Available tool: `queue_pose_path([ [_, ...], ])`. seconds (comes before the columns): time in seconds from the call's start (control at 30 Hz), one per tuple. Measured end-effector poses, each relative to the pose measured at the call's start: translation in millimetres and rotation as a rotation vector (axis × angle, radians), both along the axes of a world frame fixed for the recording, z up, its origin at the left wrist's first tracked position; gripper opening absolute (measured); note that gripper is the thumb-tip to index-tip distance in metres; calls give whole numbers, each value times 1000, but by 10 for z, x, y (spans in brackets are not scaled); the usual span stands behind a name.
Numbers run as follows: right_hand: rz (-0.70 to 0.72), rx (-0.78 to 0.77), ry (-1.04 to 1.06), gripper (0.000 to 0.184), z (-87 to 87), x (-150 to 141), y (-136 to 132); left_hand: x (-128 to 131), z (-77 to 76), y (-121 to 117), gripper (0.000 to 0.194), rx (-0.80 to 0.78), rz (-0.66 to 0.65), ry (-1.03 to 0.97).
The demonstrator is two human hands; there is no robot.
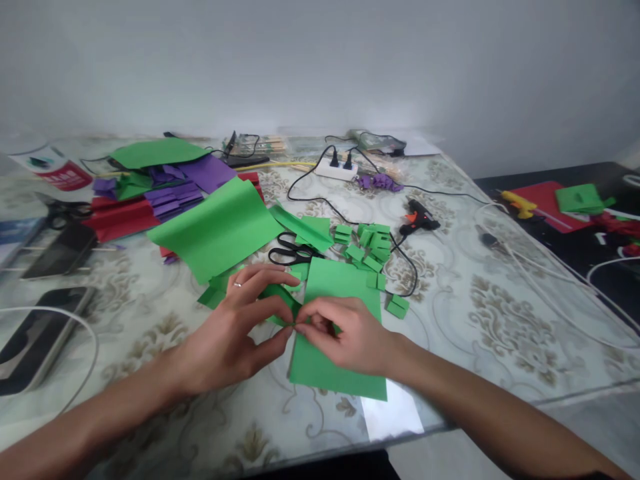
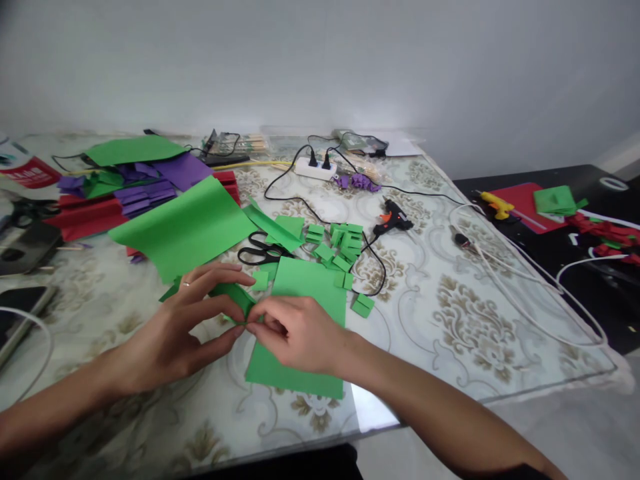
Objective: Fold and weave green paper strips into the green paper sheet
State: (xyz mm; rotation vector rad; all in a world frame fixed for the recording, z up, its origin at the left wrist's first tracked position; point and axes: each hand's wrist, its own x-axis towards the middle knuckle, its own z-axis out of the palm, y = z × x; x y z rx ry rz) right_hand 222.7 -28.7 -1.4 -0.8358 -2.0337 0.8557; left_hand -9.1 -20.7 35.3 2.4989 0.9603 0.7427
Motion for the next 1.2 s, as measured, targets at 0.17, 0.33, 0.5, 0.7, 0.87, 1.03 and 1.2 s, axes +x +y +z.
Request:
queue_pose_path([
  [0.17, -5, 68, -53, 7, -40, 8, -2, 9, -7, 15, 10, 56, -14, 17],
  [0.33, -10, 119, -96, 8, -80, 6, 2, 19, -23, 8, 12, 101, -25, 39],
  [0.5, -59, 80, -32, 9, -45, -9, 0, -23, -47, 7, 31, 206, 112, -31],
  [0.7, -211, -99, 142, 8, 17, -36, -13, -75, -73, 75, 29, 103, 151, -113],
  [0.87, -207, -188, 227, 9, 16, -59, -24, -3, -96, 65, 8, 136, 37, -74],
  [1.03, -134, -349, 274, 9, 28, -83, -21, 29, -113, 41, 10, 179, 15, -107],
  [1.2, -114, -515, 298, 19, 67, -82, -5, 7, -133, 41, 11, 190, -7, -82],
])
